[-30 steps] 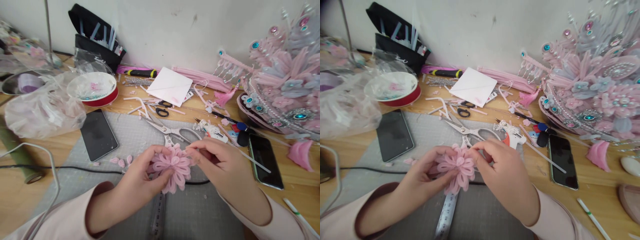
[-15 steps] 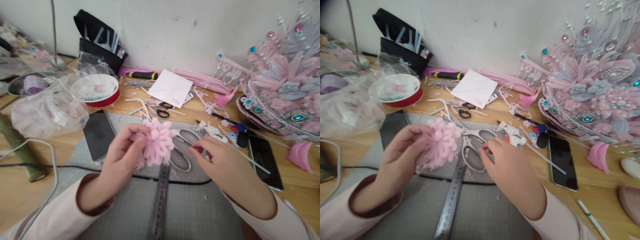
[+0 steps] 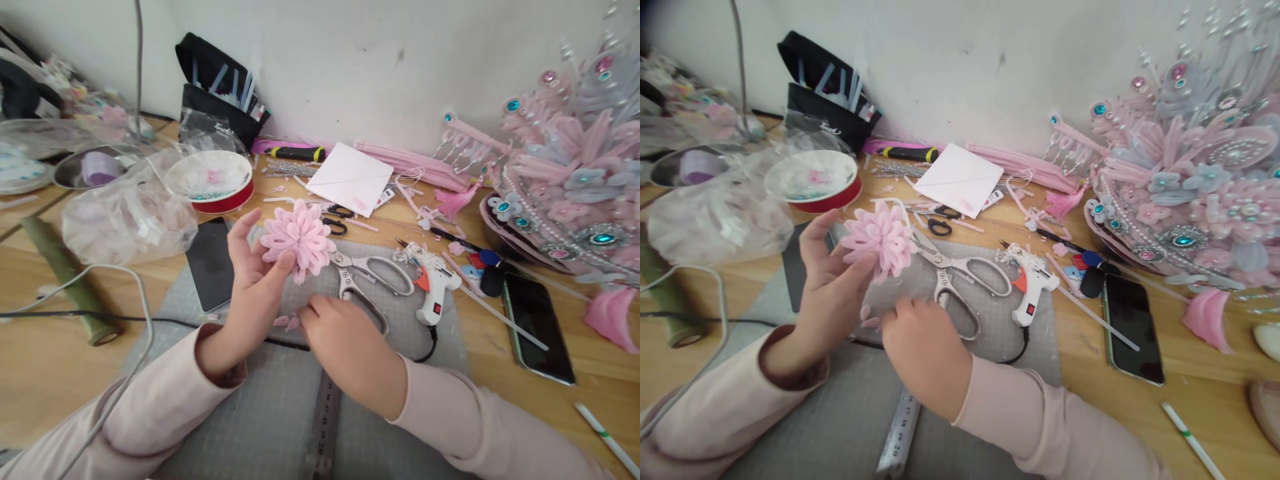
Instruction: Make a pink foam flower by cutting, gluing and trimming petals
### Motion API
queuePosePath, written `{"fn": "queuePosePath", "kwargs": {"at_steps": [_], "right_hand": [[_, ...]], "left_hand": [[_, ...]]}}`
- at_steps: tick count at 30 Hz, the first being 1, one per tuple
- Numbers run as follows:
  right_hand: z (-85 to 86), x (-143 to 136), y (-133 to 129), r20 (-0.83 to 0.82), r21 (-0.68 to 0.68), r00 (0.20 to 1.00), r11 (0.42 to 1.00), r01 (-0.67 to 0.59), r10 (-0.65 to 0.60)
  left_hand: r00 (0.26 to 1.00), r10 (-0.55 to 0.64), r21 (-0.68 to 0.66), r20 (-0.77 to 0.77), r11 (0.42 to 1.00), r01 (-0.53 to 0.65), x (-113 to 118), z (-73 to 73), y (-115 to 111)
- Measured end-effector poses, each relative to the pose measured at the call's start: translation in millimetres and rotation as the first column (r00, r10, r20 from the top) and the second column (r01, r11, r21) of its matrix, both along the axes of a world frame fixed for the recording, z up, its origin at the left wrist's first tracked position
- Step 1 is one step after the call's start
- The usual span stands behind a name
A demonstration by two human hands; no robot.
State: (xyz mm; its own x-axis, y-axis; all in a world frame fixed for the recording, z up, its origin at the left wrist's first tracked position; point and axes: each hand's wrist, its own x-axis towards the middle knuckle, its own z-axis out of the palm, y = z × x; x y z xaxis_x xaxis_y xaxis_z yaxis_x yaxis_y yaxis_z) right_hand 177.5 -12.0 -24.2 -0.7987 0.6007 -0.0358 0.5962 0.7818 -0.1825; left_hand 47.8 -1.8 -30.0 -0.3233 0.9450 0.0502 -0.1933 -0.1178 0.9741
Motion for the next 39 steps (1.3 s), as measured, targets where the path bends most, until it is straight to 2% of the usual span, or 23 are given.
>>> {"fn": "queuePosePath", "kwargs": {"at_steps": [3, 8, 11, 14, 18, 21, 23, 25, 27, 30, 31, 33, 36, 39], "right_hand": [[-6.7, -9, 0, 0.01, -0.013, 1.0, 1.0, -0.004, 0.004], [-13.2, -10, -1, -0.009, -0.022, 0.999, 0.999, -0.034, 0.034], [-12.1, -7, -2, -0.057, -0.035, 0.997, 0.998, -0.057, 0.055], [-5.0, 1, -3, -0.14, -0.133, 0.989, 0.989, -0.069, 0.05], [13.5, 23, -2, -0.23, -0.324, 0.969, 0.946, 0.008, -0.087], [27.4, 48, 2, -0.267, -0.474, 0.937, 0.877, 0.073, -0.223], [32.3, 69, 6, -0.255, -0.499, 0.915, 0.853, 0.152, -0.312], [32.2, 92, 11, -0.178, -0.453, 0.893, 0.84, 0.3, -0.414], [27.3, 115, 18, -0.115, -0.352, 0.836, 0.809, 0.471, -0.537], [15.4, 140, 28, -0.065, -0.132, 0.699, 0.7, 0.702, -0.713], [11.3, 145, 30, -0.04, -0.097, 0.663, 0.664, 0.742, -0.747], [3.9, 148, 35, 0.035, -0.074, 0.632, 0.629, 0.774, -0.774], [-3.6, 143, 40, 0.132, -0.046, 0.615, 0.615, 0.787, -0.777], [-6.1, 139, 42, 0.129, -0.02, 0.59, 0.593, 0.805, -0.797]], "left_hand": [[1.0, -0.018, -0.051, -0.002, 0.999, 0.018, 2, -1.6, -1], [0.998, -0.036, -0.041, -0.05, 0.999, 0.034, 6, -10.0, 2], [0.997, -0.062, -0.028, -0.055, 0.998, 0.061, 7, -11.2, 2], [0.995, -0.083, -0.047, -0.061, 0.996, 0.08, 8, -9.7, 0], [0.986, -0.152, -0.143, -0.076, 0.98, 0.14, 10, -4.6, -5], [0.98, -0.196, -0.203, -0.046, 0.962, 0.182, 12, -0.4, -8], [0.978, -0.207, -0.216, -0.016, 0.956, 0.198, 13, 0.9, -9], [0.976, -0.217, -0.229, 0.011, 0.95, 0.214, 14, 0.8, -10], [0.975, -0.222, -0.24, 0.032, 0.945, 0.223, 15, -0.2, -11], [0.973, -0.224, -0.252, 0.05, 0.94, 0.23, 16, -1.7, -12], [0.972, -0.232, -0.253, 0.048, 0.938, 0.236, 16, -2.0, -12], [0.965, -0.259, -0.255, 0.037, 0.931, 0.26, 16, -2.4, -13], [0.959, -0.282, -0.25, 0.035, 0.927, 0.281, 15, -2.7, -14], [0.956, -0.292, -0.246, 0.025, 0.925, 0.289, 15, -2.6, -15]]}}
